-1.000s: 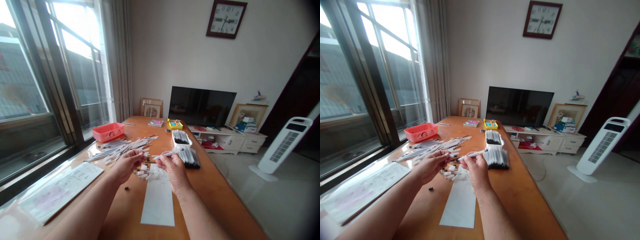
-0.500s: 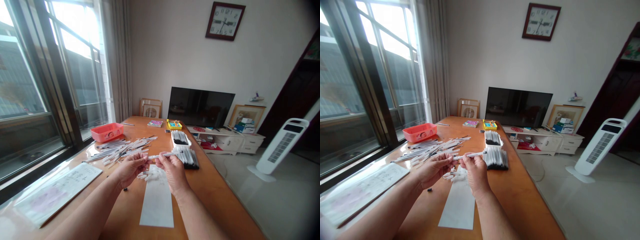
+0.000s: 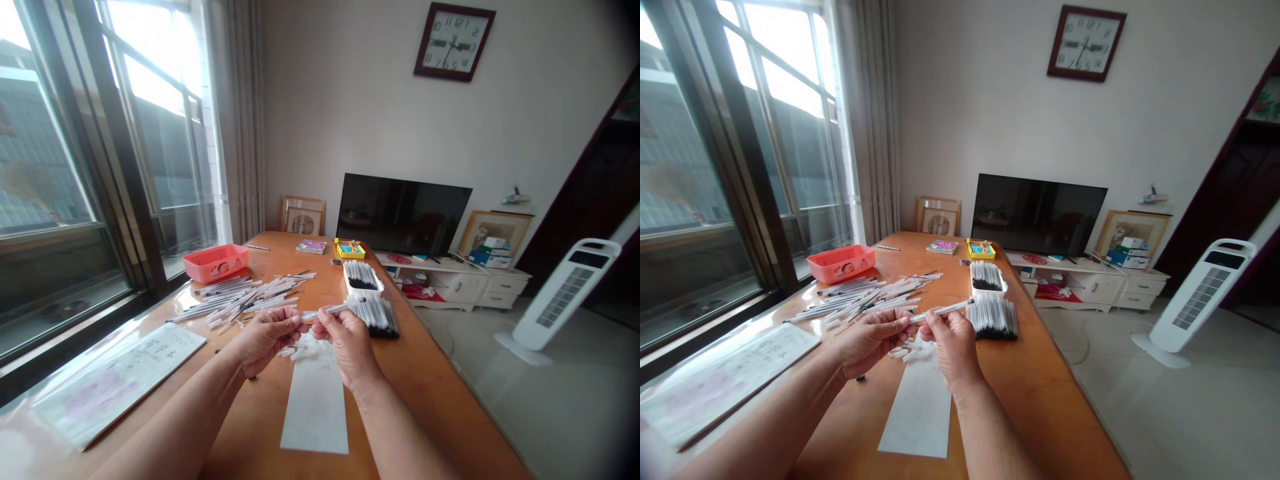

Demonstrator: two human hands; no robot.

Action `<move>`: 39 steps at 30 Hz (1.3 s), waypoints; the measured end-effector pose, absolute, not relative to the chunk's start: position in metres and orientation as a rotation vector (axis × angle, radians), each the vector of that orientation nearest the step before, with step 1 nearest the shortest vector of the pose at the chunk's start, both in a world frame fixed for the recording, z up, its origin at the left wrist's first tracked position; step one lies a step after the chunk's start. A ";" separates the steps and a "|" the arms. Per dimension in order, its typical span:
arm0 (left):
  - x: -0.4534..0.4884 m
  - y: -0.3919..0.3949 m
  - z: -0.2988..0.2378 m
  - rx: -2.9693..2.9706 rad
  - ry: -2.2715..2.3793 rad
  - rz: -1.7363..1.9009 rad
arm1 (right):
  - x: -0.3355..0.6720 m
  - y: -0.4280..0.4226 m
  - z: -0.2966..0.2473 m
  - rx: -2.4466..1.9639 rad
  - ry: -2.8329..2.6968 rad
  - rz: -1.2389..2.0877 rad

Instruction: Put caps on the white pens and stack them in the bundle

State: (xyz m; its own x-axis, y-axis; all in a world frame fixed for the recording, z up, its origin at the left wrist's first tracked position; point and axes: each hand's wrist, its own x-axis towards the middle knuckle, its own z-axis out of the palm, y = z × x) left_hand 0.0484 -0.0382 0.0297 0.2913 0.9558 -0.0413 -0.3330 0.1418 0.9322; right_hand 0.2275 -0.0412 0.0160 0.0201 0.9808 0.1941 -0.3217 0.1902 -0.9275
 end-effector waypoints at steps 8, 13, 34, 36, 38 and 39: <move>0.052 -0.038 0.028 0.962 0.754 1.137 | 0.223 -0.043 0.017 -0.780 -1.006 1.251; 0.057 -0.041 0.029 0.946 0.776 1.173 | 0.219 -0.045 0.017 -0.768 -0.998 1.231; 0.040 -0.031 0.026 1.011 0.850 1.194 | 0.253 -0.030 0.030 -0.823 -0.786 1.100; 0.039 -0.030 0.027 1.009 0.852 1.196 | 0.261 -0.028 0.032 -0.811 -0.756 1.098; 0.039 -0.031 0.028 1.012 0.851 1.191 | 0.266 -0.027 0.033 -0.801 -0.767 1.117; 0.040 -0.031 0.028 1.016 0.851 1.185 | 0.268 -0.028 0.034 -0.801 -0.783 1.130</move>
State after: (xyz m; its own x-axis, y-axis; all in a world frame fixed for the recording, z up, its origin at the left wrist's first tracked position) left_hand 0.0398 -0.0309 0.0280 0.1877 0.9822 -0.0090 -0.3223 0.0702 0.9440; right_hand 0.2676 -0.0278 0.0337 0.2381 0.9629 0.1272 -0.4570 0.2267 -0.8601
